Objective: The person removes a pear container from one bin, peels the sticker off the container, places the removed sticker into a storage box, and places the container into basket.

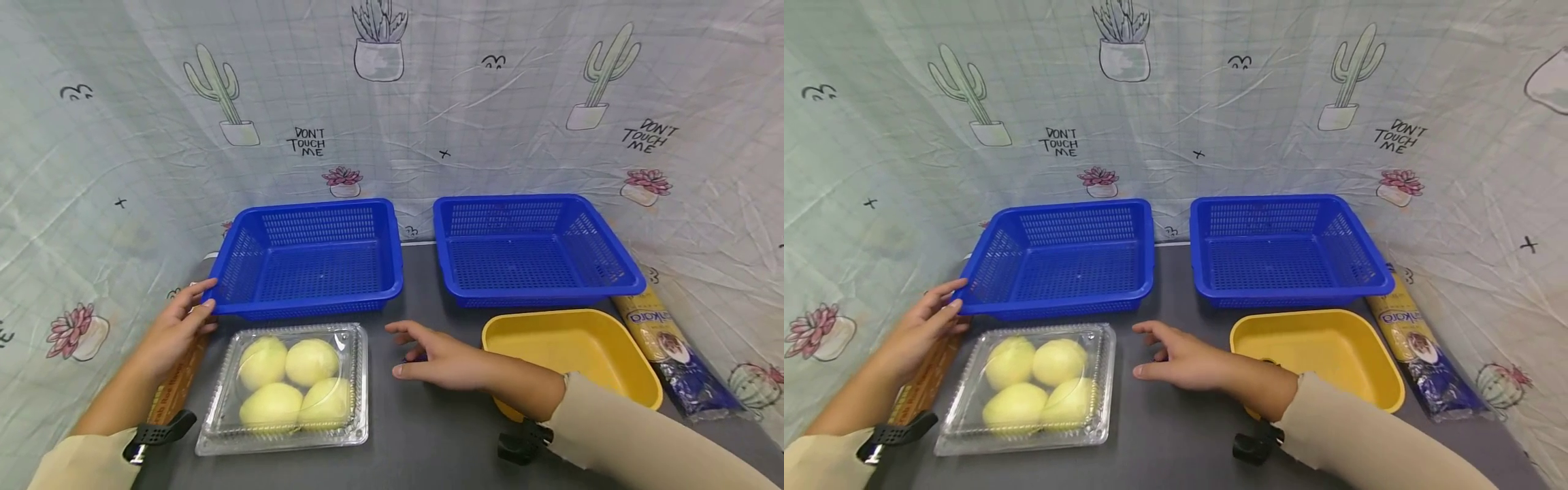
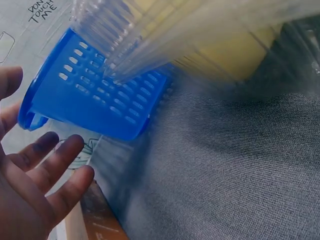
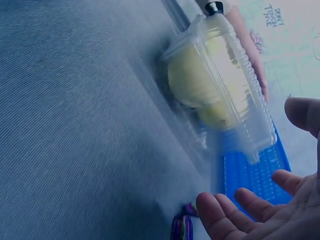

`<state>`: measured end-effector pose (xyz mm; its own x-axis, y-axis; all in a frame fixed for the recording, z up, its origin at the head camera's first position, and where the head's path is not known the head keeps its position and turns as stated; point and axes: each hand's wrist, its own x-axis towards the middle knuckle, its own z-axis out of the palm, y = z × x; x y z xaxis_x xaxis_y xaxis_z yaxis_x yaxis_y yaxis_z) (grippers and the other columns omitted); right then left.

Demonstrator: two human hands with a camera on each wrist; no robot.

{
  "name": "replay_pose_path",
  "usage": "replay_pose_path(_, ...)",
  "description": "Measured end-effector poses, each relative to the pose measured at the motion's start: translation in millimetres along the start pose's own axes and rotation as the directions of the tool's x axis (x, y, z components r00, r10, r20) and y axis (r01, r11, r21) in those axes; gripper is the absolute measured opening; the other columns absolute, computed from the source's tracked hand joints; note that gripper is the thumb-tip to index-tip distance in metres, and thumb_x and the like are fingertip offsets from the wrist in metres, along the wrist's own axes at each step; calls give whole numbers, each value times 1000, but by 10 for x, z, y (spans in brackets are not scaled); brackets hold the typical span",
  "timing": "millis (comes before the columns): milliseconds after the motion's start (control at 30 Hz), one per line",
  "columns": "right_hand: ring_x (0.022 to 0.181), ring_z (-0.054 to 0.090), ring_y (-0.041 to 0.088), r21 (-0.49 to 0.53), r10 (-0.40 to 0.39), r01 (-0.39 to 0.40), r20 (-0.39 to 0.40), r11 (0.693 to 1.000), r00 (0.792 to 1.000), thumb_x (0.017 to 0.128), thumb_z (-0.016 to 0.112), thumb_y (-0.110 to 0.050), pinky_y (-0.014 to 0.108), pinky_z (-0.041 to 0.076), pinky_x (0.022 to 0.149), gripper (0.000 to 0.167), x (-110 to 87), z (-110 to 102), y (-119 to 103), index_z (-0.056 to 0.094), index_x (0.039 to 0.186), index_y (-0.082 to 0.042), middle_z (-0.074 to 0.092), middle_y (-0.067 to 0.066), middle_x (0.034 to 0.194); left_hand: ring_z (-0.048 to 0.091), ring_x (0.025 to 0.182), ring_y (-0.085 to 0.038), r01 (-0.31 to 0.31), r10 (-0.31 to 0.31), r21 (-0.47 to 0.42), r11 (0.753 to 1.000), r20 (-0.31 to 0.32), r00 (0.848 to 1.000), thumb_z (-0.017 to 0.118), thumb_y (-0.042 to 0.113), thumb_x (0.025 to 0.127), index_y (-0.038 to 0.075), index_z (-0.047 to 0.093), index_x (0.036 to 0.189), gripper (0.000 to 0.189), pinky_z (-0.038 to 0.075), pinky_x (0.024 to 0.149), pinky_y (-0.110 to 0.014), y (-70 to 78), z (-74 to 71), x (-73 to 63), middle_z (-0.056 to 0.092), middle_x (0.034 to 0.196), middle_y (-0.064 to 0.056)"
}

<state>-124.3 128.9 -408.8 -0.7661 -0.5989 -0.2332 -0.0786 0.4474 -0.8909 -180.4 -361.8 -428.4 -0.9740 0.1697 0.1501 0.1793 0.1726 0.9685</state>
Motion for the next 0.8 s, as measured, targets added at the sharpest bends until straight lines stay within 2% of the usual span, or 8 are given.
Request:
replay_pose_path(100,127,63,28,27,0,1,-16,1000,1000,102,74,-36,43,57,95,69,75,65,-23,40,163,-28,54,16,154,66,98,-4,-9,9,9,1000,10,1000,52,8,113,14,52,157,45,58,83,-19,-12,27,29,57,126,3)
replay_pose_path(267,124,65,29,142,7,-2,-37,990,999,102,74,-31,47,61,84,71,214,193,-18,39,164,-24,52,20,154,63,100,-2,-18,17,62,998,12,1000,52,7,113,15,51,158,45,58,82,-18,-39,41,47,55,128,3)
replay_pose_path(433,118,66,25,221,32,-16,-67,975,997,101,75,-28,48,61,81,73,297,344,4,38,165,-21,52,19,153,63,104,0,-10,8,96,995,26,1000,51,10,114,12,46,161,48,58,82,-20,-66,48,46,54,133,4)
replay_pose_path(600,114,66,22,263,29,-4,-88,965,996,101,76,-27,47,61,80,73,338,475,-32,39,164,-26,52,17,152,65,106,1,-6,2,80,997,52,999,50,12,114,12,43,163,49,58,83,-20,-72,30,46,52,136,5)
replay_pose_path(800,107,66,20,290,31,13,-147,957,989,99,76,-31,38,58,77,77,402,662,-54,37,166,-26,50,20,143,65,106,2,-2,-3,61,998,79,997,49,12,115,13,43,163,49,58,84,-19,-71,17,67,51,138,5)
